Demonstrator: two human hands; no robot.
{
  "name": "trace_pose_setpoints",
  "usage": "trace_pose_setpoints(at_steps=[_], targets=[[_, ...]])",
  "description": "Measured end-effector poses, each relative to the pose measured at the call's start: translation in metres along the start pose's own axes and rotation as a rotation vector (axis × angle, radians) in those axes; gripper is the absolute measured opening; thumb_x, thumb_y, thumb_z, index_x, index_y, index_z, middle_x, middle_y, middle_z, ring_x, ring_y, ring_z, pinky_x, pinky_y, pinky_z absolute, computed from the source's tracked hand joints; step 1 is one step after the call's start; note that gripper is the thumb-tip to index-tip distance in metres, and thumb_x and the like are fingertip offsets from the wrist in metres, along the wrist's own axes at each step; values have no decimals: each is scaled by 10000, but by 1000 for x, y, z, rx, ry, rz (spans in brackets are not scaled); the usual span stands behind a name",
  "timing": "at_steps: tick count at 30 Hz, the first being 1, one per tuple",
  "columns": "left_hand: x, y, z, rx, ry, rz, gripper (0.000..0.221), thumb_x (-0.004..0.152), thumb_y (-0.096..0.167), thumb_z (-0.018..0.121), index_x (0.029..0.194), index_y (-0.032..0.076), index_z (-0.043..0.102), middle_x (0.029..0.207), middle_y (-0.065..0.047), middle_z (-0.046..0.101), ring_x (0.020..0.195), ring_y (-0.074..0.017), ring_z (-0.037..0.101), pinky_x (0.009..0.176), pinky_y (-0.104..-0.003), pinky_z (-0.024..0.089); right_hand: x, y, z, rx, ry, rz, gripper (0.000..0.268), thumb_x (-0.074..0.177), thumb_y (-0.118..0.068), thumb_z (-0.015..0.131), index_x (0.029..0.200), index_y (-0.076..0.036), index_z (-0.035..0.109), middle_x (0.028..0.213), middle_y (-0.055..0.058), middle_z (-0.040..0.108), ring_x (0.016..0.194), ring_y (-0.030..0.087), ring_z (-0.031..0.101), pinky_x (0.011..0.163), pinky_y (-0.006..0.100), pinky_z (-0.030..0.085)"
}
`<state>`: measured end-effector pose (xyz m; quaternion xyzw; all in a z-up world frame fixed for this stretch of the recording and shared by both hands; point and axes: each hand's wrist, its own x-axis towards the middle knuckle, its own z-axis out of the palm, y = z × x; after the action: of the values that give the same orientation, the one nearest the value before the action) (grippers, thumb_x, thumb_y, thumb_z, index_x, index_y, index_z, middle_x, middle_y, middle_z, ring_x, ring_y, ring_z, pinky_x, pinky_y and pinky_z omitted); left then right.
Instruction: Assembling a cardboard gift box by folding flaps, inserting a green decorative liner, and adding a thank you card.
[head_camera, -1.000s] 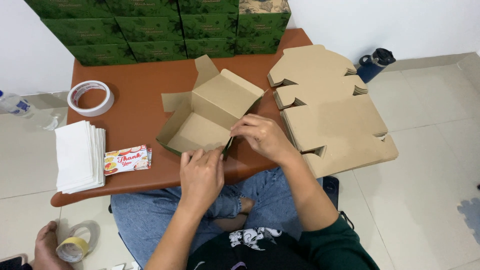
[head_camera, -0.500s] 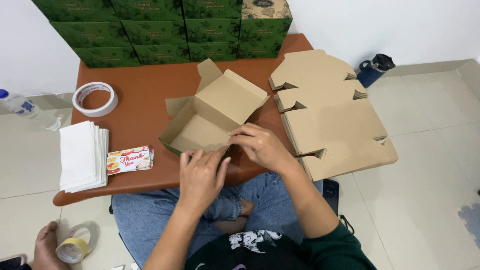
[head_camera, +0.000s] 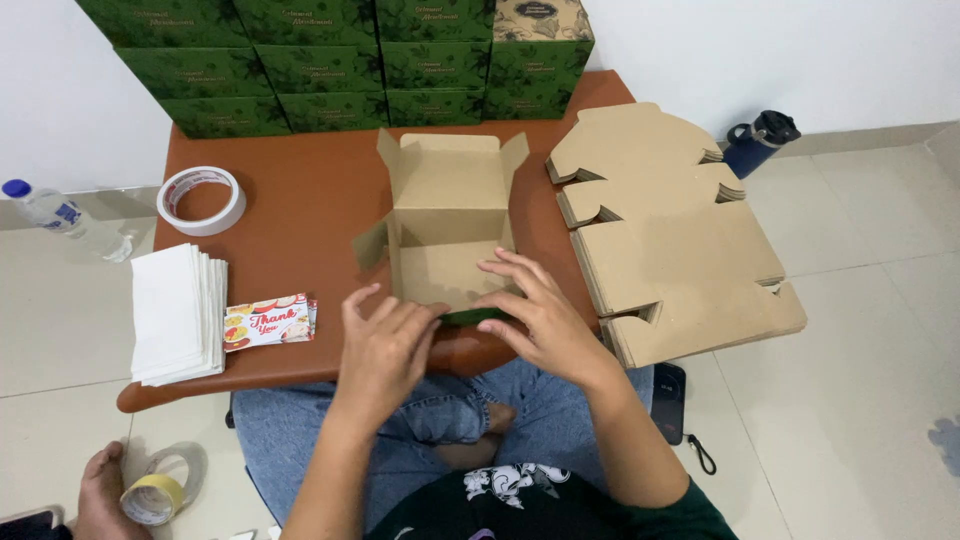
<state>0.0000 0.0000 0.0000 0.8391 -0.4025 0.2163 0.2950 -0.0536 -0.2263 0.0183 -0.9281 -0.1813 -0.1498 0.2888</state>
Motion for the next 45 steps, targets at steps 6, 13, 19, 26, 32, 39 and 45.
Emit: trace_pose_setpoints(at_steps=[6, 13, 19, 26, 32, 39, 45], targets=[[11, 22, 15, -138, 89, 145, 250, 954, 130, 640, 1196, 143, 702, 1106, -10, 742, 1016, -182, 669, 1105, -507, 317, -1, 23, -7, -375, 191, 123, 257, 910, 13, 614, 1088, -144, 712, 1360, 136, 569, 1408, 420, 410, 1137, 632, 293], [18, -3, -22, 33, 9, 41, 502, 786, -110, 618, 1224, 124, 690, 1138, -32, 705, 1105, -247, 638, 1109, -506, 370, 1, 16, 7, -108, 102, 108, 317, 1044, -287, 490, 1252, -143, 680, 1185, 129, 699, 1224, 328, 614, 1172, 655, 172], [21, -21, -18, 146, -73, 44, 371, 859, -23, 654, 1162, 187, 706, 1125, 50, 697, 1147, -171, 611, 1086, -413, 393, 10, 24, 29, -220, 85, 24, 205, 979, -263, 619, 1063, -124, 745, 878, 77, 776, 892, 214, 729, 1183, 565, 225], [29, -49, -3, 81, -32, -1, 118, 865, 147, 738, 945, 233, 718, 950, 118, 686, 960, -126, 628, 946, -326, 438, 18, 28, 39, -325, 87, 20, 157, 947, -240, 580, 921, -133, 692, 724, 98, 723, 786, 233, 708, 1109, 529, 323], [27, -52, 18, -71, 123, -120, 69, 887, 252, 777, 884, 214, 720, 850, 78, 661, 870, -171, 643, 962, -380, 425, 21, 17, 43, -367, 129, 29, 184, 993, -228, 566, 897, -132, 690, 747, 76, 721, 814, 208, 681, 1107, 516, 302], [29, -53, 32, -219, 186, -99, 53, 857, 262, 788, 859, 222, 754, 814, 44, 668, 853, -204, 644, 970, -402, 401, 20, 16, 41, -355, 134, 9, 170, 1003, -211, 565, 910, -134, 684, 762, 62, 717, 833, 201, 664, 1095, 510, 295], [33, -59, 30, -245, 141, -36, 69, 859, 286, 783, 854, 222, 758, 873, 45, 664, 880, -200, 600, 932, -401, 359, 21, 14, 40, -335, 138, -3, 193, 1016, -219, 556, 889, -129, 670, 737, 64, 697, 815, 210, 649, 1081, 511, 298]])
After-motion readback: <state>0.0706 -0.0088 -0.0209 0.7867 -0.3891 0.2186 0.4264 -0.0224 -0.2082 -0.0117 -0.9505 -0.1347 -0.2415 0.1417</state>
